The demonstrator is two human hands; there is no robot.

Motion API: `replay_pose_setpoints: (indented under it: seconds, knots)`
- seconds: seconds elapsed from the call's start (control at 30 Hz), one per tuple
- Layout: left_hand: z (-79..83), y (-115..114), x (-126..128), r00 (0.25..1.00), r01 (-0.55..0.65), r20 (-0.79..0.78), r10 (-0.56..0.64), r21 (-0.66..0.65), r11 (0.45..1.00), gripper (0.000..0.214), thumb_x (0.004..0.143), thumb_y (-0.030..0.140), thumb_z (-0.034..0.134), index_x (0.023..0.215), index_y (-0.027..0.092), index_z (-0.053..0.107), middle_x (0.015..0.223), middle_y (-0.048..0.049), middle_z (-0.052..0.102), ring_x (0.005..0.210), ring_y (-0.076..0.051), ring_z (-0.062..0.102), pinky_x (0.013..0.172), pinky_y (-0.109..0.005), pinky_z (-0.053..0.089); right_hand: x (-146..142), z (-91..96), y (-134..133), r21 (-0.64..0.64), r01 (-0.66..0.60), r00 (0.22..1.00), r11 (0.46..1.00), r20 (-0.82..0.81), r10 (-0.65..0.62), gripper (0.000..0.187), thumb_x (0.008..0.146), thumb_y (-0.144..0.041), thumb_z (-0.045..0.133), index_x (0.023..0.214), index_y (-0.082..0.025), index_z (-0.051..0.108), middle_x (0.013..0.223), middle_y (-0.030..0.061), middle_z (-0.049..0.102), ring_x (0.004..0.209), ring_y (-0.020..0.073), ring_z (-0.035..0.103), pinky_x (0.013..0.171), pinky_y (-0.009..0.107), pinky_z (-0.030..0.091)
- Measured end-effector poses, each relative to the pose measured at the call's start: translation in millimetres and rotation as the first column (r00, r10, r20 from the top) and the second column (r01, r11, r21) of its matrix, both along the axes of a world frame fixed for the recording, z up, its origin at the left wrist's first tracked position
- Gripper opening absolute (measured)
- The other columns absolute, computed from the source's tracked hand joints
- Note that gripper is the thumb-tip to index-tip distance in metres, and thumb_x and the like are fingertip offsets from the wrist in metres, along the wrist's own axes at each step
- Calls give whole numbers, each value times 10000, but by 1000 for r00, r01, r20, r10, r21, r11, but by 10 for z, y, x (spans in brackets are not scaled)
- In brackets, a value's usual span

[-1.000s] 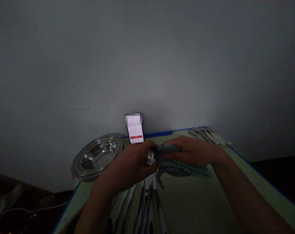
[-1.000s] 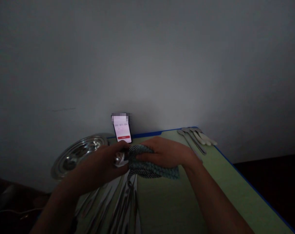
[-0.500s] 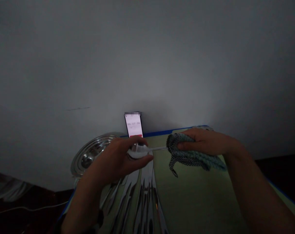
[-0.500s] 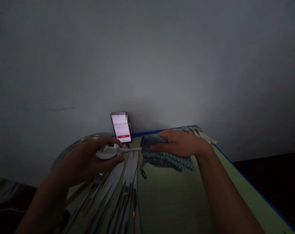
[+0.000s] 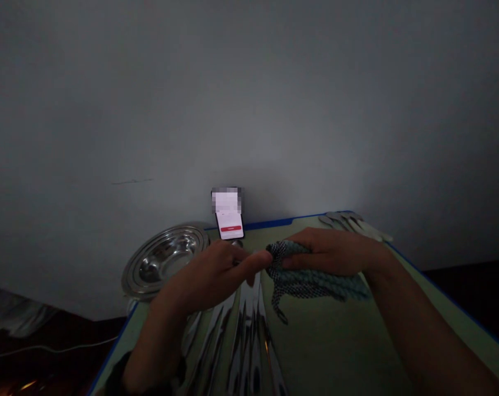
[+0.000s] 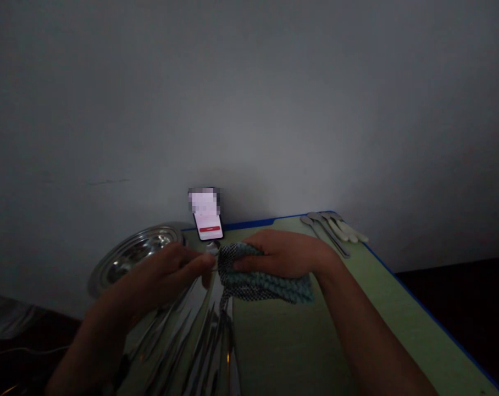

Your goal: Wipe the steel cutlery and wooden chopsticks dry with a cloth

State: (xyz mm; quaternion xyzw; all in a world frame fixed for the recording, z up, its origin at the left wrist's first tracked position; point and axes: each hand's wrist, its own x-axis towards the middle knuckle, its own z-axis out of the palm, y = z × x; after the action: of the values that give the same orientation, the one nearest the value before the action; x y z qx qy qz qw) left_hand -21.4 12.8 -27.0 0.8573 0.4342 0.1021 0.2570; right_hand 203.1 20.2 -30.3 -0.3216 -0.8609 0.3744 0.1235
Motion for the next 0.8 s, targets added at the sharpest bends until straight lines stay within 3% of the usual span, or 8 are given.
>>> replay_pose_setpoints:
  seconds: [0.2,0.4,0.57,0.7,0.8]
  knots:
    - [86,-21,-77,999,-13,-52,7,-110,994,634,889,570,282,504,162,579,434,47,374,411,-76,414,442,-198,311,25,-4,-5,-62,-13,999,998,41,16,290,877,-404,457,891,-158,609,831,13,641,739,135,577,658,228,437]
    - [64,14,-220,987,-136,-105,121,-144,980,573,867,585,299,532,175,516,471,35,441,446,-97,442,469,-215,337,184,-6,9,-123,77,997,989,24,-74,296,869,-415,467,895,-164,621,875,24,668,769,142,611,686,231,470]
    - [116,-9,-213,998,-50,-37,49,-31,998,511,855,551,351,517,183,458,470,41,419,428,-87,388,417,-211,282,228,-21,23,-199,78,996,977,-36,-87,263,846,-385,517,865,-146,626,820,29,657,703,124,594,627,218,473]
    - [162,-85,-165,996,-69,-44,74,103,992,340,784,529,524,783,199,604,622,22,599,512,-111,519,462,-208,348,166,-22,-7,-305,13,984,952,-163,-66,248,831,-373,553,878,-143,631,804,17,647,661,98,570,588,199,459]
    - [149,-122,-92,997,-34,-66,46,164,986,375,748,559,572,903,219,607,725,15,652,578,-130,577,512,-221,385,100,-28,-27,-358,-14,977,934,-205,-63,222,822,-352,572,896,-151,631,804,-2,646,662,87,568,618,197,458]
